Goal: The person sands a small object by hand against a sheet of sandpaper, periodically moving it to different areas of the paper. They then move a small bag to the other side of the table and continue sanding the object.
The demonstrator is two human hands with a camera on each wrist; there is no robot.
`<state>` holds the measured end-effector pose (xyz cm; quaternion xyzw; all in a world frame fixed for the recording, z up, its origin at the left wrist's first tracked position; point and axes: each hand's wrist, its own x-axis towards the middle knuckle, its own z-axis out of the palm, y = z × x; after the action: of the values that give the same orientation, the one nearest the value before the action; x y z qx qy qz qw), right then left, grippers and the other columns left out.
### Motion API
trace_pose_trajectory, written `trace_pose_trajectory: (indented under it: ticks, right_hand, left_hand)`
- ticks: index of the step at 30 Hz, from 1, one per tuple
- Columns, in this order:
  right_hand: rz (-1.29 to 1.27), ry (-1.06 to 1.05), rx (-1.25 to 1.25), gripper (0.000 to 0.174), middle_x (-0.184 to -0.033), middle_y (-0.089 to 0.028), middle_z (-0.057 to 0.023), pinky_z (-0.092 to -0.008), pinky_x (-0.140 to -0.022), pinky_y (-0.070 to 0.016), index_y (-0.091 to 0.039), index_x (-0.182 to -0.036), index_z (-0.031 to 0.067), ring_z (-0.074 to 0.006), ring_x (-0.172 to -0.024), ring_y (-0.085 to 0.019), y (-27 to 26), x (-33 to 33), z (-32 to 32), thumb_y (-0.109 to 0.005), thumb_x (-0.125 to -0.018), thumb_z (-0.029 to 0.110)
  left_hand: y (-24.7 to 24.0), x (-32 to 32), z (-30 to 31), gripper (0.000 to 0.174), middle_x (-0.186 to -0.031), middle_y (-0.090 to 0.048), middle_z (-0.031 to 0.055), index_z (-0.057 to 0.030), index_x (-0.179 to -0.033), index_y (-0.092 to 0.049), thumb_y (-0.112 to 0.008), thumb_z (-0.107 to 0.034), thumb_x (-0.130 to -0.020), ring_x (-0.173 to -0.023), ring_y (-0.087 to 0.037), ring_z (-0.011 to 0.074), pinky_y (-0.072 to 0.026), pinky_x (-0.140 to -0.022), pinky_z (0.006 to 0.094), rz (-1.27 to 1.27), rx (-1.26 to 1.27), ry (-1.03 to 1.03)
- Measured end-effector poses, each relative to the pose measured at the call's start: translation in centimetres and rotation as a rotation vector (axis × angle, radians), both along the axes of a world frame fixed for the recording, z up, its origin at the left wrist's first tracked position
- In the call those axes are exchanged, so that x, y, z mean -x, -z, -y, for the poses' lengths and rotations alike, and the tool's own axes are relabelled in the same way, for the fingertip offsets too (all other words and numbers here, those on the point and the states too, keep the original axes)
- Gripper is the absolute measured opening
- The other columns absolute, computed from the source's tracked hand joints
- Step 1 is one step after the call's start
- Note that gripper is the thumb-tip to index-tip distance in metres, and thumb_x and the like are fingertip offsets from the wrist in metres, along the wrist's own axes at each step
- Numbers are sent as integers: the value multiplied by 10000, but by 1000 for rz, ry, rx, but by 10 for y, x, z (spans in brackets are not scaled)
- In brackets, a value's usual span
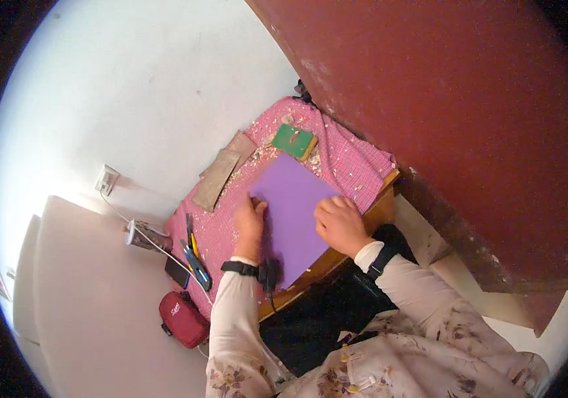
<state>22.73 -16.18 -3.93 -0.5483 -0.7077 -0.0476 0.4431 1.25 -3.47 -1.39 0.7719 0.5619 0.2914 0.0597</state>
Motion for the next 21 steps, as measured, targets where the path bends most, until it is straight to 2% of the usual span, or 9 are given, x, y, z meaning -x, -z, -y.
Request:
trace_pose_trajectory:
  ticks: [2, 6, 9, 11, 12, 14, 18, 20, 21]
  right_hand:
    - [7, 15, 6, 76, -830, -526, -48, -396, -762, -401, -580, -758, 111, -246, -850, -509, 2, 1, -2, -576, -733, 183]
    - [-29, 29, -28, 64, -827, -532, -35, -375, -755, -402, -579, -758, 102, -237, -825, -511, 0, 2, -2, -601, -718, 146]
    - [-19, 22, -16, 61, -822, -528, -34, -374, -751, -401, -577, -754, 104, -235, -819, -510, 1, 2, -1, -600, -718, 148]
    - [-9, 6, 13, 68, -828, -527, -41, -385, -762, -396, -579, -764, 112, -239, -835, -509, 2, 1, 0, -587, -724, 166]
    - [-5, -6, 32, 78, -835, -527, -47, -397, -774, -391, -580, -773, 120, -242, -850, -507, 2, 1, 0, -574, -730, 183]
    - [11, 7, 29, 79, -836, -528, -48, -397, -772, -392, -579, -775, 120, -242, -853, -509, 2, 1, -1, -572, -732, 186]
    - [-8, 49, -39, 59, -811, -521, -38, -375, -736, -402, -568, -746, 106, -237, -808, -508, 2, 3, -2, -598, -717, 147]
    - [-7, 47, -33, 62, -811, -520, -39, -376, -735, -402, -568, -749, 105, -237, -809, -508, 2, 3, -3, -598, -716, 148]
    - [-3, 44, -27, 64, -811, -520, -40, -377, -735, -402, -568, -751, 104, -237, -809, -508, 2, 3, -2, -598, -715, 148]
  left_hand:
    - [-1, 1, -6, 297, -836, -635, 177, 5, -889, -538, -724, -131, -703, -798, -603, 364, -469, -701, 441, 44, -16, -76]
    - [-12, -18, 25, 303, -818, -636, 175, -5, -925, -553, -721, -128, -706, -777, -607, 359, -473, -690, 435, -149, -40, -25]
    - [-12, -25, 40, 321, -809, -637, 174, -4, -969, -561, -714, -127, -715, -766, -612, 359, -479, -685, 427, -188, -239, 116]
    - [-3, -14, 21, 356, -826, -642, 173, 10, -1013, -561, -709, -127, -719, -770, -613, 361, -483, -691, 419, 19, -18, 127]
    - [1, -6, 9, 356, -826, -642, 173, 10, -1013, -561, -709, -127, -719, -770, -613, 361, -483, -691, 419, 23, -19, 127]
    - [5, 6, -10, 365, -844, -647, 174, 17, -1017, -558, -709, -122, -715, -768, -613, 367, -485, -685, 415, 74, 17, -56]
    - [-22, -24, 23, 355, -852, -649, 171, 3, -1007, -567, -713, -125, -710, -775, -609, 364, -482, -688, 414, -73, 79, -49]
    - [-18, -36, 44, 337, -856, -649, 175, -3, -988, -577, -716, -128, -708, -786, -604, 362, -475, -692, 416, -69, -46, 190]
    - [-16, -35, 41, 337, -856, -649, 175, -3, -988, -577, -716, -128, -708, -786, -604, 362, -475, -692, 416, -69, -44, 189]
